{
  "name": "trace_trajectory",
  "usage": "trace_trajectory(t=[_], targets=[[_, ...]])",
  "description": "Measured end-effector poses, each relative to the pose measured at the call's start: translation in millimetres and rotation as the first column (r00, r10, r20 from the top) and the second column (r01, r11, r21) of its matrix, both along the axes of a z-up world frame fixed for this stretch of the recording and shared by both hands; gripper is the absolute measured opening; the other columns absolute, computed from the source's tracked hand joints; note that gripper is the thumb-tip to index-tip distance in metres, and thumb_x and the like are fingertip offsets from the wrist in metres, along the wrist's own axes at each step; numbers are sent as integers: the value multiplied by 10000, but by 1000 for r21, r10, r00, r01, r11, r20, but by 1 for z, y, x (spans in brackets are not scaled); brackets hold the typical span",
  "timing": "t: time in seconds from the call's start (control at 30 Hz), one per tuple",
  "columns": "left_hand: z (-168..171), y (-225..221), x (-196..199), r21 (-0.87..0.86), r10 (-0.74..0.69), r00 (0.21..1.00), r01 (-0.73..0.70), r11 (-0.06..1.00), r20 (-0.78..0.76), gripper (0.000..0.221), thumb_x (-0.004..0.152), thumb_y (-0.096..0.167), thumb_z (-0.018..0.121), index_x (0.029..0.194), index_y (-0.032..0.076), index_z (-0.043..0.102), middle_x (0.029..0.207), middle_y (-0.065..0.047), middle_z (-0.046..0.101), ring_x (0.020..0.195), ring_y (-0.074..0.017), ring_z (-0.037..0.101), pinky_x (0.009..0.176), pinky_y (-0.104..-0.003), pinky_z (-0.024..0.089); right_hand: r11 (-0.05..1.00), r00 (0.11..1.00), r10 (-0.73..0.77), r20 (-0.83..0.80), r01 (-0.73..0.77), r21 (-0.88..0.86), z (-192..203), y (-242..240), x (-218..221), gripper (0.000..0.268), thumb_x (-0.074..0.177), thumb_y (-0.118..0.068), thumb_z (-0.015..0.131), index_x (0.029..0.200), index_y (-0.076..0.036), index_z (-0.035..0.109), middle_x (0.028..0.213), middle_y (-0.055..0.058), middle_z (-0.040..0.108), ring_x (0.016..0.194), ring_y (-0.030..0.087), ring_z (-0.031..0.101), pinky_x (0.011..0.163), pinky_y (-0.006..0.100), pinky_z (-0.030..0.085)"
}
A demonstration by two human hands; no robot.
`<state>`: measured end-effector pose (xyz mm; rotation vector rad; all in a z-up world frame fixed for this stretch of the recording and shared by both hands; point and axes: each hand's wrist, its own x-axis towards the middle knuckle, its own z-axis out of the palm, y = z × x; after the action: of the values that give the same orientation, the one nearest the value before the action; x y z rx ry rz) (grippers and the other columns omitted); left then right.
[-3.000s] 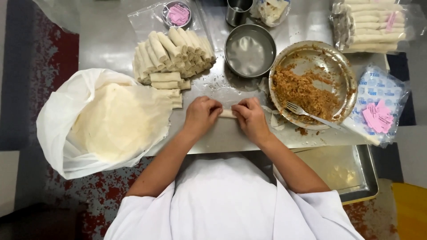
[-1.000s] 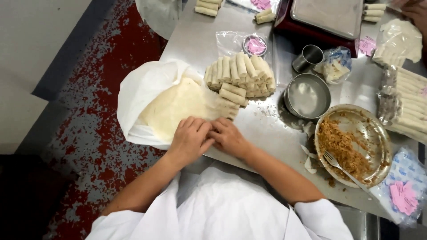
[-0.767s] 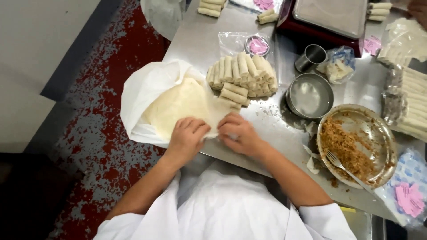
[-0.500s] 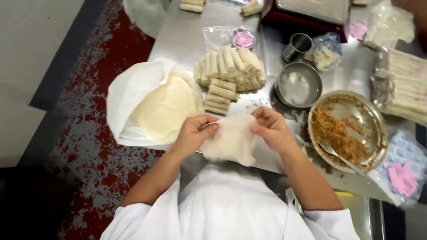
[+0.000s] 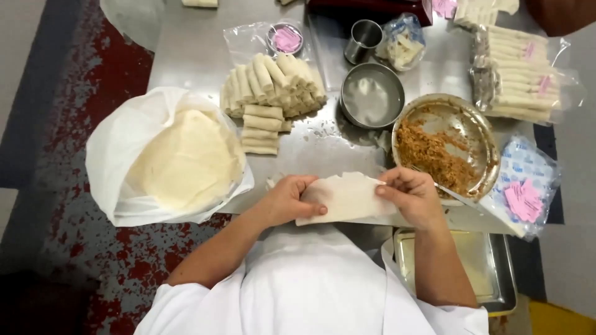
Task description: Rolling thin dough wrappers with savory filling to make spring rolls and then packaging them into plastic bags.
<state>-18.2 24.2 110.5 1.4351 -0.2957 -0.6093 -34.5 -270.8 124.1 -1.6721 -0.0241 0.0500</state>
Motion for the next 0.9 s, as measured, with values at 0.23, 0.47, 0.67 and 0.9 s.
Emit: trace_trajectory(t=[0.23,0.47,0.67,0.9], targets=[[-90,-32,-14,64,0,996,5,998,-85,389,844,187,893,1141,-15,743,936,-199,794,814,-279,785,685,-387,646,878,968,53,244,71,-473,-2,15,45,145,928,-141,831,1071,-162,846,839,26,775,777,193,737,725,293,557],[-17,-29,-37,237,-444,895,424,874,37,544,1083,395,530,1300,-89,654,1192,-307,718,1173,-443,681,999,-580,541,703,548,662,511,-217,-678,-14,113,78,277,955,40,581,1063,-75,808,950,159,772,901,366,702,881,486,544],[-41,-6,-32,391,-426,714,228,892,556,582,901,242,789,1419,38,621,1412,-243,638,1377,-437,544,1144,-605,407,347,710,405,576,463,-815,-90,40,175,208,1046,-325,631,1117,-163,738,862,100,760,981,295,721,1011,536,393],[-96,-7,-21,608,-497,405,-211,766,767,320,806,154,807,1098,142,677,1014,-54,608,1011,-258,614,930,-409,508,338,780,288,556,460,-821,-99,13,146,339,1108,-453,612,1199,-155,744,937,114,762,1044,281,712,1148,561,302]])
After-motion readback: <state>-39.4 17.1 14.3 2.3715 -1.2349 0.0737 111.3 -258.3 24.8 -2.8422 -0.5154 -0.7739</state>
